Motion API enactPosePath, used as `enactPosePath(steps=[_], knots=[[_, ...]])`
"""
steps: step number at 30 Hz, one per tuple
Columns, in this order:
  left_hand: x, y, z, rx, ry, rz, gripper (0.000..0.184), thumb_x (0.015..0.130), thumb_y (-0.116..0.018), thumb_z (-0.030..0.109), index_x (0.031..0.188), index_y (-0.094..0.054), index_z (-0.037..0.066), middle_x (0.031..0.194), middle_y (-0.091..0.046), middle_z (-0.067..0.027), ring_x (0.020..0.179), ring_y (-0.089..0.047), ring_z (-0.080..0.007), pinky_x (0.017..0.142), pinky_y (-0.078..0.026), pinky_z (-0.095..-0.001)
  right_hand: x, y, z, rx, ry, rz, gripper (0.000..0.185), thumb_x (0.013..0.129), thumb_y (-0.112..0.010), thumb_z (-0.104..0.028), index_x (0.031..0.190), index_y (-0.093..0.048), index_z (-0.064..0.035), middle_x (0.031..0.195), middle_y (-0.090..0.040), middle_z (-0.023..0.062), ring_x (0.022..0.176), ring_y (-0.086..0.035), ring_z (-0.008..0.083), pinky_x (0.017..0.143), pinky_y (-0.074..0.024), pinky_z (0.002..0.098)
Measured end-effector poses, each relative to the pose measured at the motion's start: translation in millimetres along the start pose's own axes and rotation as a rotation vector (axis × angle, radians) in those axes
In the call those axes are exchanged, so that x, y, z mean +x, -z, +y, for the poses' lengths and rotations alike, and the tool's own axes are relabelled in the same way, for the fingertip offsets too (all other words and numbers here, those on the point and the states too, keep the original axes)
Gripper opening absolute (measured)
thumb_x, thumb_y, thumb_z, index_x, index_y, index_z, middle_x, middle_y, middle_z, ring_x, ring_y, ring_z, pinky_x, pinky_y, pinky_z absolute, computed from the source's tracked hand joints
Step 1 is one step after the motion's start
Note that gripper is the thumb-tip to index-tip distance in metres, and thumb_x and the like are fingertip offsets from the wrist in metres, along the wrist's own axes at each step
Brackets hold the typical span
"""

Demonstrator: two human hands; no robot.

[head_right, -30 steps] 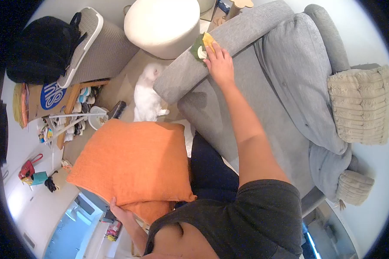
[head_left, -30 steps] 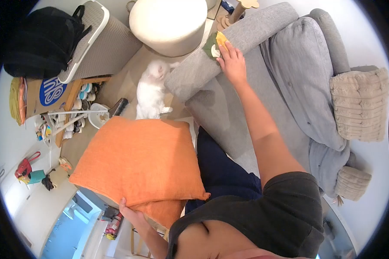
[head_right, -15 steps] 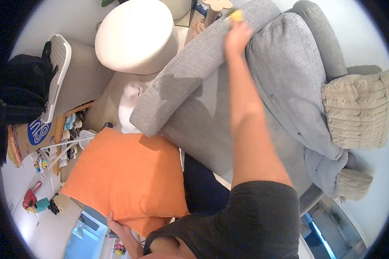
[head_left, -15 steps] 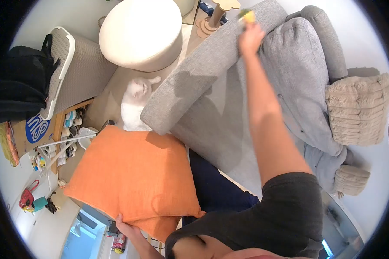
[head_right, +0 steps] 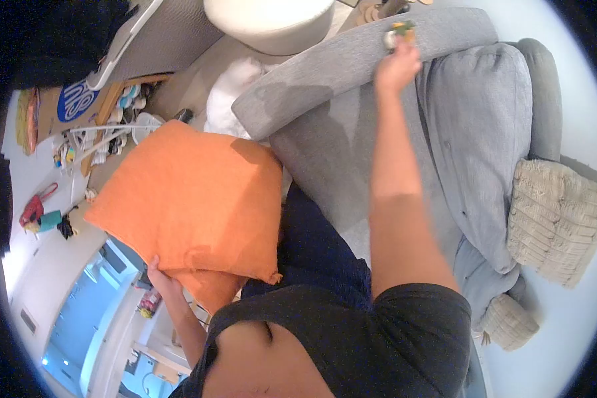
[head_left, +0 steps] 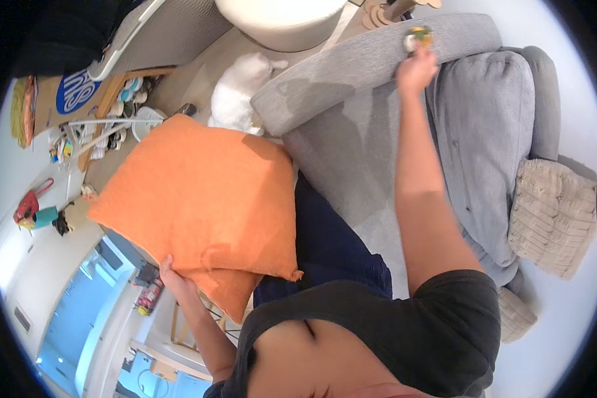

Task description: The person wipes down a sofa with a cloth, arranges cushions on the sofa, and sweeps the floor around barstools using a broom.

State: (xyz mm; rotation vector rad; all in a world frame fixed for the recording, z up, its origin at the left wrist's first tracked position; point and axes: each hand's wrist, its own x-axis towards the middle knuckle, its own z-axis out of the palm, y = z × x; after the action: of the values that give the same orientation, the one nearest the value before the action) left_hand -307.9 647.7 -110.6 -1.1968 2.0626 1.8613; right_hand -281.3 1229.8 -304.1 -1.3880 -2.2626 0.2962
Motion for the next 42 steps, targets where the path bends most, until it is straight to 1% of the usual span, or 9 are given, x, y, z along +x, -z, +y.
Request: enactPosePath(steps=[7,10,11,12,15,23,27,29,42], knots=[[-9.4,12.4,-4.3,-0.012,-0.018,0.030,0.047,0.070,-0.055,0.011,0.114,-0.048,-0.005,0.112,-0.055,-0.0143,0.103,-0.054,-0.0284,0.092,-0.043,-0.0394,-240.6,0.8,-174.2,0.678,0.472,-0.567,0.026,0.076,-0.051,-0.007,0.099,-0.063,-0.0052,0.093,-0.061,0.0096,0.095,-0.054,0.0254,0.083,-0.0437,0.0358],[-19.1,20.7,-3.0,-0.061,-0.015,0.024,0.044,0.070,-0.055,0.011,0.111,-0.049,-0.005,0.109,-0.056,-0.0138,0.100,-0.055,-0.0277,0.091,-0.043,-0.0386,-176.6,0.7,-158.5,0.581,0.573,-0.204,0.019,0.080,-0.046,-0.003,0.092,-0.061,-0.0017,0.093,-0.059,0.0142,0.094,-0.054,0.0274,0.083,-0.0421,0.0386],[-21.4,26.6,-4.2,-0.084,-0.018,0.011,0.043,0.071,-0.055,0.011,0.111,-0.050,-0.005,0.108,-0.057,-0.0133,0.100,-0.056,-0.0274,0.090,-0.044,-0.0383,-138.8,1.8,-140.8,0.456,0.541,0.055,0.014,0.083,-0.046,-0.004,0.086,-0.059,0.0001,0.084,-0.058,0.0169,0.087,-0.055,0.0300,0.078,-0.0414,0.0410],[-21.9,32.8,-5.1,-0.091,-0.015,0.017,0.043,0.071,-0.055,0.011,0.111,-0.050,-0.005,0.108,-0.057,-0.0133,0.100,-0.056,-0.0274,0.090,-0.044,-0.0383,-96.3,12.9,-124.9,0.836,-0.219,-0.459,0.012,0.082,-0.047,-0.005,0.086,-0.058,0.0003,0.086,-0.055,0.0177,0.084,-0.053,0.0320,0.074,-0.0399,0.0425],[-17.3,53.2,-9.8,-0.041,-0.001,0.074,0.043,0.072,-0.056,0.012,0.111,-0.050,-0.003,0.106,-0.058,-0.0120,0.099,-0.056,-0.0266,0.089,-0.044,-0.0381,-54.0,0.9,-45.8,0.126,0.094,-0.004,0.020,0.085,-0.046,-0.009,0.099,-0.058,-0.0022,0.100,-0.053,0.0151,0.088,-0.047,0.0300,0.076,-0.0396,0.0397],[-9.0,73.0,-14.4,-0.136,0.035,0.125,0.039,0.071,-0.055,0.012,0.107,-0.052,-0.001,0.103,-0.056,-0.0110,0.099,-0.054,-0.0250,0.090,-0.042,-0.0366,-272.5,0.2,-165.1,0.534,0.519,-0.613,0.038,0.075,-0.050,0.004,0.109,-0.060,-0.0077,0.099,-0.056,0.0162,0.096,-0.052,0.0305,0.084,-0.0400,0.0376],[2.0,109.3,-16.7,-0.193,0.063,0.064,0.039,0.070,-0.055,0.011,0.107,-0.051,-0.002,0.105,-0.055,-0.0123,0.099,-0.054,-0.0256,0.090,-0.042,-0.0366,-264.7,13.5,-193.2,1.354,-0.737,-1.035,0.030,0.091,-0.043,-0.006,0.121,-0.049,-0.0052,0.107,-0.056,0.0061,0.090,-0.057,0.0178,0.079,-0.0466,0.0317],[13.5,123.1,-22.1,-0.175,-0.014,-0.040,0.045,0.071,-0.055,0.014,0.112,-0.048,-0.004,0.108,-0.055,-0.0140,0.101,-0.054,-0.0279,0.091,-0.043,-0.0391,-242.2,22.9,-187.0,1.606,-0.891,-1.176,0.027,0.094,-0.040,-0.012,0.120,-0.044,-0.0054,0.104,-0.057,0.0084,0.092,-0.056,0.0197,0.078,-0.0485,0.0336],[33.4,133.0,-2.2,-0.173,0.007,-0.053,0.041,0.068,-0.056,0.010,0.105,-0.052,-0.007,0.104,-0.055,-0.0155,0.096,-0.055,-0.0285,0.086,-0.044,-0.0390,-61.8,42.4,-267.0,1.336,-0.698,-0.483,0.032,0.091,-0.045,-0.015,0.120,-0.047,-0.0028,0.122,-0.044,0.0144,0.110,-0.048,0.0255,0.087,-0.0440,0.0370]])
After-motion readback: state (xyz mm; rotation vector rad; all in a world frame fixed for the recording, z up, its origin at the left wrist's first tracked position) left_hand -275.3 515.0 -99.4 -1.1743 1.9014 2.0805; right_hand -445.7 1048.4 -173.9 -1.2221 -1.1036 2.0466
